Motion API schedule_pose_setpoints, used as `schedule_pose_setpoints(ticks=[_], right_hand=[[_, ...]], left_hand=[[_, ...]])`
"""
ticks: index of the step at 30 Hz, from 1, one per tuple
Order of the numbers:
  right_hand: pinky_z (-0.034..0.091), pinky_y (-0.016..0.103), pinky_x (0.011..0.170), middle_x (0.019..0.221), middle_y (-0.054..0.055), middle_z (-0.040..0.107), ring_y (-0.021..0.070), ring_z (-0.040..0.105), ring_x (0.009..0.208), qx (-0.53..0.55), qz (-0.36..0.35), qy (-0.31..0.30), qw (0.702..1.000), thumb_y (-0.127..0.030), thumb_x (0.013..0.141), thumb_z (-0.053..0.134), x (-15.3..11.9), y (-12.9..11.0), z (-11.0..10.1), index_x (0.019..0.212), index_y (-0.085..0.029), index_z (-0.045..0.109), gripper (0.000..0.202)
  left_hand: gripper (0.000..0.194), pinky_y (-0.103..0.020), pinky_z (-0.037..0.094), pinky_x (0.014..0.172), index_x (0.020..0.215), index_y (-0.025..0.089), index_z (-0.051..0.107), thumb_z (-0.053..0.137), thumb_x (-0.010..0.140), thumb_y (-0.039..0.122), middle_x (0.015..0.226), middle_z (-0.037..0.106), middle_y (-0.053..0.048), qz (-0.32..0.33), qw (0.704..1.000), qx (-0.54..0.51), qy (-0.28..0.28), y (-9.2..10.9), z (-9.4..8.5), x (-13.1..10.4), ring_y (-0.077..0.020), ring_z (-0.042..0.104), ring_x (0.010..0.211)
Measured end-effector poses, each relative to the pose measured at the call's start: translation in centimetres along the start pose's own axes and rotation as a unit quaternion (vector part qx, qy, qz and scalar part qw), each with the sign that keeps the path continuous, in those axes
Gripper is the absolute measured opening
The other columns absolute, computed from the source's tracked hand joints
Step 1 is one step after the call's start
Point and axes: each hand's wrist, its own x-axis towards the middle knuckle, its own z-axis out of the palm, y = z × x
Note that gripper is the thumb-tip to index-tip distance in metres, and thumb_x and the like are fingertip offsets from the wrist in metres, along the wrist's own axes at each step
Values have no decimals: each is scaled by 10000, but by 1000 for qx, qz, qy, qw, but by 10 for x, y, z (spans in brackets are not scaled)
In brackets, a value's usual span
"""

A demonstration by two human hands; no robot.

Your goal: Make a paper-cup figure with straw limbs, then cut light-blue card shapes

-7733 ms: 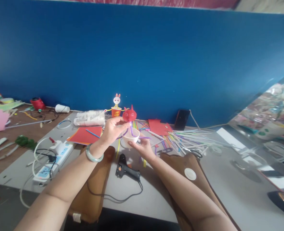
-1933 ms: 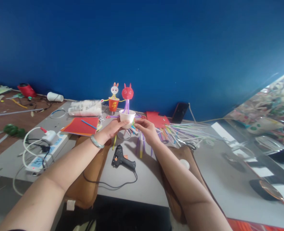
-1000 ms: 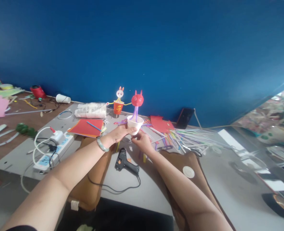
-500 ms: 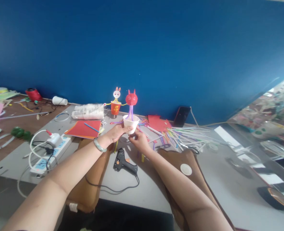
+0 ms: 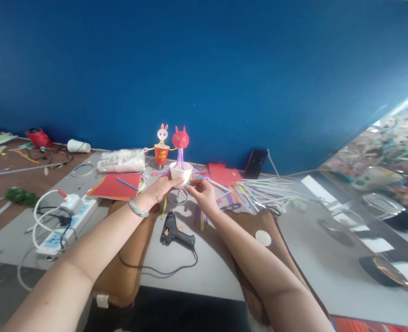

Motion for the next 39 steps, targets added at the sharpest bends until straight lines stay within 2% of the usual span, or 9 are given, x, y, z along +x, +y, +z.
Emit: schedule_pose_setpoints(ticks=[4, 7, 10, 18, 25, 32, 39], right_hand=[[474, 264, 564, 788, 10, 658, 128, 573, 621, 83, -16, 52, 995, -499, 677, 774, 5, -1, -2, 927, -202, 595, 427], [484, 267, 571, 770, 6, 653, 122, 568, 602, 75, -18, 90, 993, -492, 721, 735, 8, -6, -6, 990, -199, 615, 416], [478, 271, 567, 742, 12, 651, 108, 530, 556, 41, -23, 109, 993, -505, 775, 674, 9, -11, -10, 953, -186, 645, 367], [452, 263, 597, 644, -19, 592, 106, 520, 546, 24, -33, 99, 994, -477, 826, 619, 9, -16, -14, 775, -197, 599, 286], [440, 257, 587, 592, -34, 551, 106, 512, 534, 17, -28, 96, 995, -465, 825, 612, 9, -16, -15, 727, -198, 570, 288], [477, 263, 570, 691, 10, 641, 105, 524, 541, 52, -29, 102, 993, -476, 805, 644, 7, -15, -13, 785, -191, 624, 287], [495, 265, 567, 709, 33, 670, 111, 538, 546, 10, -34, 116, 993, -527, 840, 607, 7, -14, -13, 760, -181, 636, 355]], left_hand=[[475, -377, 484, 888, 1127, 142, 672, 793, 738, 387, 1140, 697, -125, -9, 1000, 22, -2, -2, -2, -1, -224, 637, 981], [450, -379, 484, 916, 1121, 146, 677, 784, 753, 382, 1141, 697, -118, -11, 1000, 25, -8, -1, -1, -2, -215, 638, 985], [457, -373, 494, 902, 1121, 137, 677, 790, 743, 369, 1137, 697, -122, -4, 1000, 24, 1, 1, 2, -2, -221, 637, 997], [502, -373, 505, 889, 1110, 121, 688, 837, 676, 325, 1101, 710, -126, -29, 1000, 7, 8, 4, 6, -2, -229, 641, 1001], [506, -318, 530, 698, 1086, 117, 706, 846, 672, 373, 992, 719, -121, -47, 999, 23, -2, -2, 3, -1, -210, 656, 862], [465, -363, 532, 796, 1081, 134, 715, 836, 693, 361, 966, 723, -111, -36, 999, 28, 9, 1, 4, -3, -217, 655, 882], [448, -368, 524, 827, 1089, 144, 716, 808, 724, 388, 997, 723, -108, -28, 999, 30, -23, 0, 2, -2, -217, 660, 897]])
